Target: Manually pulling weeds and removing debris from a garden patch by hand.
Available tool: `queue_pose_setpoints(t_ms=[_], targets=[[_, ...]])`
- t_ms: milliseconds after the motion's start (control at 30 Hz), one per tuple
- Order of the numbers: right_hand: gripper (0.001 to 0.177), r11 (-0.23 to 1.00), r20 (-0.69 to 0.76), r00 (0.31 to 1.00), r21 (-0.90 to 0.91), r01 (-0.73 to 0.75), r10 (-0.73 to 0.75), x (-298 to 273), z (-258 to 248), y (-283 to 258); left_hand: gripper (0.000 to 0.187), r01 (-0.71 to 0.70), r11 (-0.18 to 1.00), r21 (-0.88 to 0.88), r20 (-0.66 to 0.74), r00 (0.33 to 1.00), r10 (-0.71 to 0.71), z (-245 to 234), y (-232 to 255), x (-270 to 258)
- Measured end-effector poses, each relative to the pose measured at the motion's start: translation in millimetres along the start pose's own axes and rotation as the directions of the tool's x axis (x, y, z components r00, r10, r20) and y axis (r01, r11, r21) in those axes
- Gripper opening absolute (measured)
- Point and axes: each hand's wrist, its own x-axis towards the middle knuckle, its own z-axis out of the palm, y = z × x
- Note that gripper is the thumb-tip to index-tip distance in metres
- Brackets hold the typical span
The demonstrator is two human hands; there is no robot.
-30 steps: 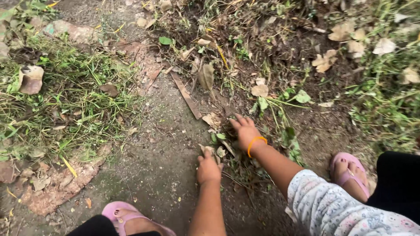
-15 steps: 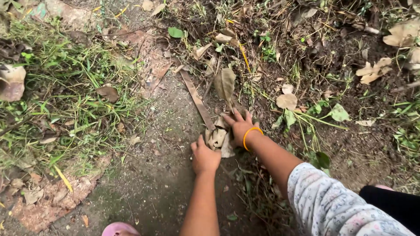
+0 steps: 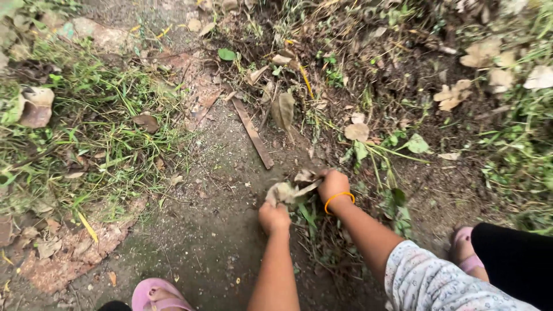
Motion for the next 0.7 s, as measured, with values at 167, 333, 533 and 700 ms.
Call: queue_pose_setpoints(t_ms=[167,333,533,700], targets=[[0.036,0.973,-0.071,0.973,0.075,-0.217,0.222,-7,-48,9,0.029,0.278,0.949,-0.150,-0.129,0.946,-0.298,-19,24,-33],[0.032,0.916,-0.075,0.929,0.216,-0.338,0.361,-16,-69,7,0.092,0.308,0.951,0.027,-0.089,0.948,-0.304,-64,106,-71],[0.033,0.816,0.016,0.871,0.341,-0.466,0.490,-47,-51,-10,0.062,0.182,0.881,-0.437,0.394,0.919,0.006,-46,112,-91],[0.023,0.754,0.190,0.877,0.451,-0.478,0.442,-82,-41,-52,0.033,0.455,0.722,-0.522,0.494,0.851,-0.179,-25,84,-86]])
